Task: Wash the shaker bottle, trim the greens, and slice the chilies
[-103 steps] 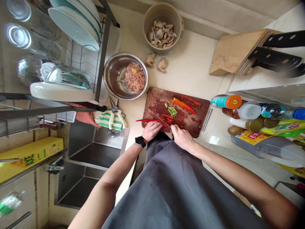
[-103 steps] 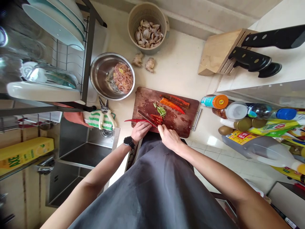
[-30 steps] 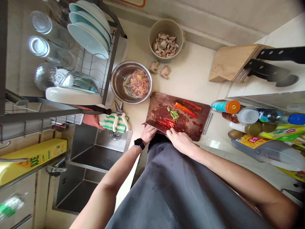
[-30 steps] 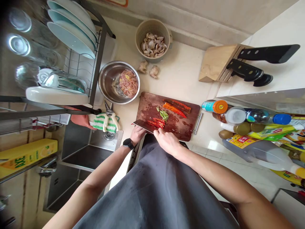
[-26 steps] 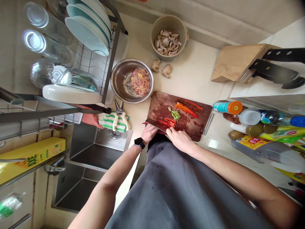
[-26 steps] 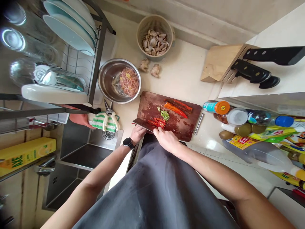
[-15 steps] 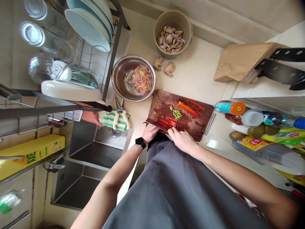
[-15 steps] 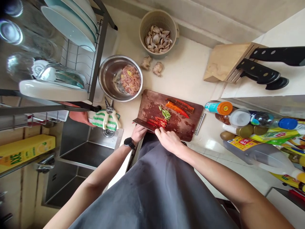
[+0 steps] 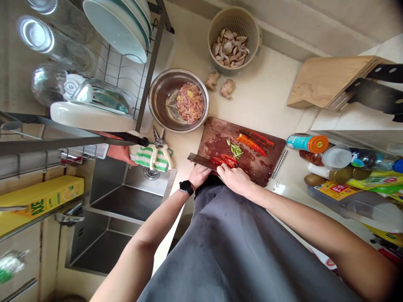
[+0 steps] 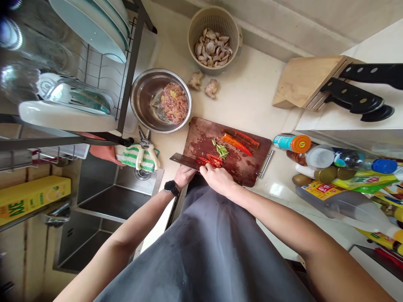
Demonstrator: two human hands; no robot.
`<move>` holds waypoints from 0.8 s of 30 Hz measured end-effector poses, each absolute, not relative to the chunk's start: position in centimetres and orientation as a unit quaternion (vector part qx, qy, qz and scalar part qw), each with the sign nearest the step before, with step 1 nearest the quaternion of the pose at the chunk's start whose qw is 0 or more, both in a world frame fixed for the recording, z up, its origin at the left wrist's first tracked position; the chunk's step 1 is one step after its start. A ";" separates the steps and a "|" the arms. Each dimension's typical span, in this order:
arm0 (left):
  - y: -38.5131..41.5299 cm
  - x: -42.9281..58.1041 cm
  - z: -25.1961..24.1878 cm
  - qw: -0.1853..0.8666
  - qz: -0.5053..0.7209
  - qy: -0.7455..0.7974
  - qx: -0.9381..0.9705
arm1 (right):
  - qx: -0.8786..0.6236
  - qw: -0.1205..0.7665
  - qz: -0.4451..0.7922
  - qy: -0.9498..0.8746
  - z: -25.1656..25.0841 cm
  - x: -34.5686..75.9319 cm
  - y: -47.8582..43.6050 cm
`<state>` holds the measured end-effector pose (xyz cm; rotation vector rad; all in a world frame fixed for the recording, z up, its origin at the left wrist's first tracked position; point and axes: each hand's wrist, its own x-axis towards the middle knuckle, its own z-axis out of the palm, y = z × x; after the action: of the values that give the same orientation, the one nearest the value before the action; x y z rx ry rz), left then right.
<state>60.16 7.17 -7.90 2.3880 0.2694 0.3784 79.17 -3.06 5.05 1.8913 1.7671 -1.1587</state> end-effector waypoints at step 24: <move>6.6 61.3 -7.2 0.312 0.197 0.109 0.923 | 0.701 0.180 -0.350 0.595 6.6 76.6 -8.0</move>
<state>61.25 6.57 -7.23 2.4362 0.2867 0.5199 76.58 -8.04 6.62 1.9794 1.6822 -0.9887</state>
